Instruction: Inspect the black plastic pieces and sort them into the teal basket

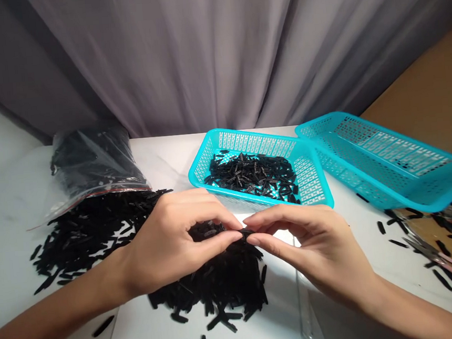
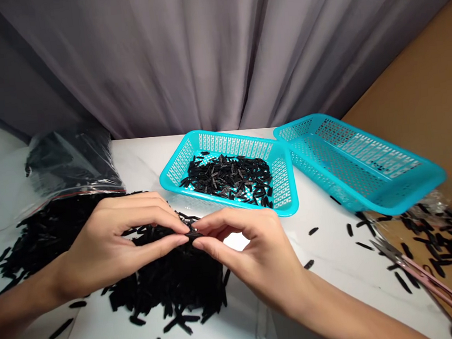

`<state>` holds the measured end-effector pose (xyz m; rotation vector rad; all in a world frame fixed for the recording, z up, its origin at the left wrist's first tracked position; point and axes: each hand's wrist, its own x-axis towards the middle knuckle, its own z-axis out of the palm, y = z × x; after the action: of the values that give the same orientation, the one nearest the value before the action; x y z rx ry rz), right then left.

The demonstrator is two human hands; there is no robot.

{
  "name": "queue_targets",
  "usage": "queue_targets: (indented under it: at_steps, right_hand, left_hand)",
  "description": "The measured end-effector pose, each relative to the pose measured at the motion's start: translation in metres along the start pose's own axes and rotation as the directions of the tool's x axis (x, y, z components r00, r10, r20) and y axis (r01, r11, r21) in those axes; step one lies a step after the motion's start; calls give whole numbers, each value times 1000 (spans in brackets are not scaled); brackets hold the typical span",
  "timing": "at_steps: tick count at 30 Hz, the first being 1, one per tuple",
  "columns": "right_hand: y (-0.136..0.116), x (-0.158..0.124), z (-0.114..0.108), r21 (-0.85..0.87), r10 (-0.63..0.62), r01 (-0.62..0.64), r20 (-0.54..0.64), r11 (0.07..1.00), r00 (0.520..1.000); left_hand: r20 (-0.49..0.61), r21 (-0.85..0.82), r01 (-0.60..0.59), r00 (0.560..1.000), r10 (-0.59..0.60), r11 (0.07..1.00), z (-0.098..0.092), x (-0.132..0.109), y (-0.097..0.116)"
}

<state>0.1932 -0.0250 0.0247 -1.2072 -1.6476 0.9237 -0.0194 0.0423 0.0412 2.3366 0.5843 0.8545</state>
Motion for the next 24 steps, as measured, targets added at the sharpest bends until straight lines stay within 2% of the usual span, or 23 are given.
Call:
queue_targets:
  at_steps: [6, 15, 24]
  right_hand:
    - [-2, 2, -2, 29, 32, -31, -23, 999, 999]
    - [-2, 0, -2, 54, -24, 26, -49, 998, 999]
    - [0, -1, -1, 90, -11, 17, -67, 996, 998]
  left_hand:
    - [-49, 8, -1, 999, 2, 1000, 0, 0, 2]
    - [-58, 18, 29, 998, -28, 999, 0, 0, 2]
    - [-79, 34, 64, 995, -62, 997, 4, -2, 0]
